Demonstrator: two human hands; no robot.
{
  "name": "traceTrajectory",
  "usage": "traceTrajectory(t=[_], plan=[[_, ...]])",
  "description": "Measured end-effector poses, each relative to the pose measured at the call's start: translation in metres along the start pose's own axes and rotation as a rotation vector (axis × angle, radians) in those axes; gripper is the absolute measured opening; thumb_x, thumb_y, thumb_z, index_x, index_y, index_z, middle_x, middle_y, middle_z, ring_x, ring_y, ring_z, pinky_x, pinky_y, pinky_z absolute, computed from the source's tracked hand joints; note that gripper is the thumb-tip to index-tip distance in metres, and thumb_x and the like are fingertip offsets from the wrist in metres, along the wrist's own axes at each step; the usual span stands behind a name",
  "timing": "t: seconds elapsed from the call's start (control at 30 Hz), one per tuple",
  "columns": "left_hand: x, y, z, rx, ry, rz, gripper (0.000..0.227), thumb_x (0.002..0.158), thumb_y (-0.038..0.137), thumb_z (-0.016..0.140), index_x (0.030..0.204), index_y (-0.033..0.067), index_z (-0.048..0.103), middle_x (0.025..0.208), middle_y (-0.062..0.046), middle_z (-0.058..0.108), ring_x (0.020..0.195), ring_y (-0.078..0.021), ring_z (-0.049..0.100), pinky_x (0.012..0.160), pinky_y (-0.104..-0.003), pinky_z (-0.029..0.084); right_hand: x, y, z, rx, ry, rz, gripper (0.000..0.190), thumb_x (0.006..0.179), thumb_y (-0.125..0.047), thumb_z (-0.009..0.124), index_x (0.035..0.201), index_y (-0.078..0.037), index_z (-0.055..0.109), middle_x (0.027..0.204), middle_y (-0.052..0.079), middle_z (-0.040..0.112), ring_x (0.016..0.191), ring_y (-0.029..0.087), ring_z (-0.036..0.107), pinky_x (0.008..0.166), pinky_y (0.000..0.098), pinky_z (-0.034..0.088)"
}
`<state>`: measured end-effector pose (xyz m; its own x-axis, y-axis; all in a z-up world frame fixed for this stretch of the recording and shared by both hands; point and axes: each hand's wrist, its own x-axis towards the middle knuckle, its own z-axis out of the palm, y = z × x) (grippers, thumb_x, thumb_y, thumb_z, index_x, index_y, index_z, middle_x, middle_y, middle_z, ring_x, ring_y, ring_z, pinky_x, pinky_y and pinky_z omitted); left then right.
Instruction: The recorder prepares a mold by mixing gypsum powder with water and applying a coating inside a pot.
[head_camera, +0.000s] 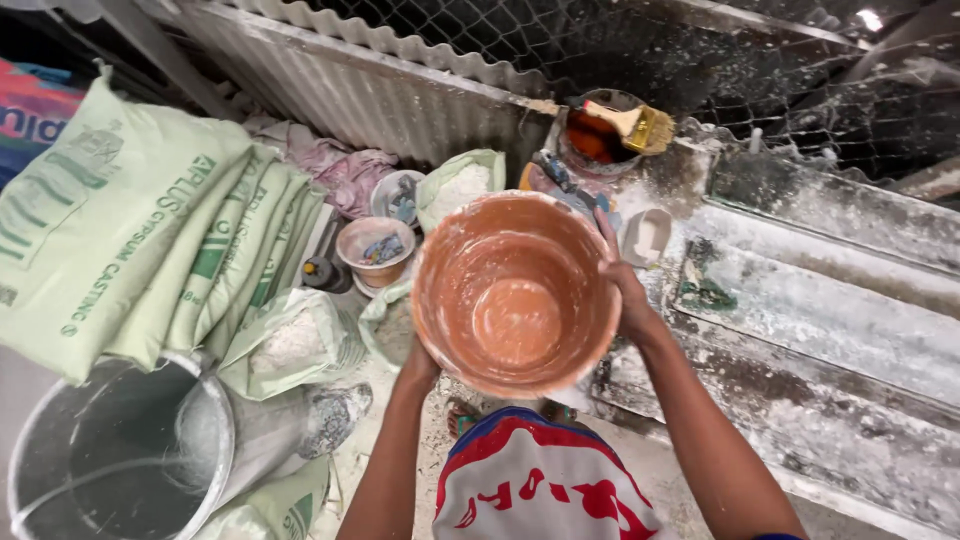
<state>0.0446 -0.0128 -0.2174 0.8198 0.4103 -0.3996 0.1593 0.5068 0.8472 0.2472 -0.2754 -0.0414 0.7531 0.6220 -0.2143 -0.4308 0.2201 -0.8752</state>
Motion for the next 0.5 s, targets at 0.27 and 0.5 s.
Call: traceTrajectory(t=[0.27,0.5], plan=[[0.082,-0.025,0.085,0.418,-0.227,0.252,0.053,0.103,0.032,0.052,0.142,-0.0043,0.053,0.139,-0.018,0.063,0.124,-0.0258,0.058,0.104,-0.039,0.049,-0.047,-0.003,-0.140,-0.227,0.176,0.307,0.080,0.083,-0.008,0.051,0.159,-0.008,0.027,0.128,0.019,0.063,0.111,0.030,0.063,0.097,0.0457,0.053],[0.104,-0.044,0.150,1.645,0.035,0.592,0.063,0.080,0.032,0.070,0.132,0.0040,0.049,0.119,-0.021,0.061,0.113,-0.0421,0.060,0.092,-0.053,0.048,-0.060,-0.011,-0.179,-0.314,0.218,0.128,0.085,0.080,-0.006,0.050,0.161,-0.006,0.025,0.157,0.014,0.044,0.139,0.026,0.045,0.114,0.0405,0.038]])
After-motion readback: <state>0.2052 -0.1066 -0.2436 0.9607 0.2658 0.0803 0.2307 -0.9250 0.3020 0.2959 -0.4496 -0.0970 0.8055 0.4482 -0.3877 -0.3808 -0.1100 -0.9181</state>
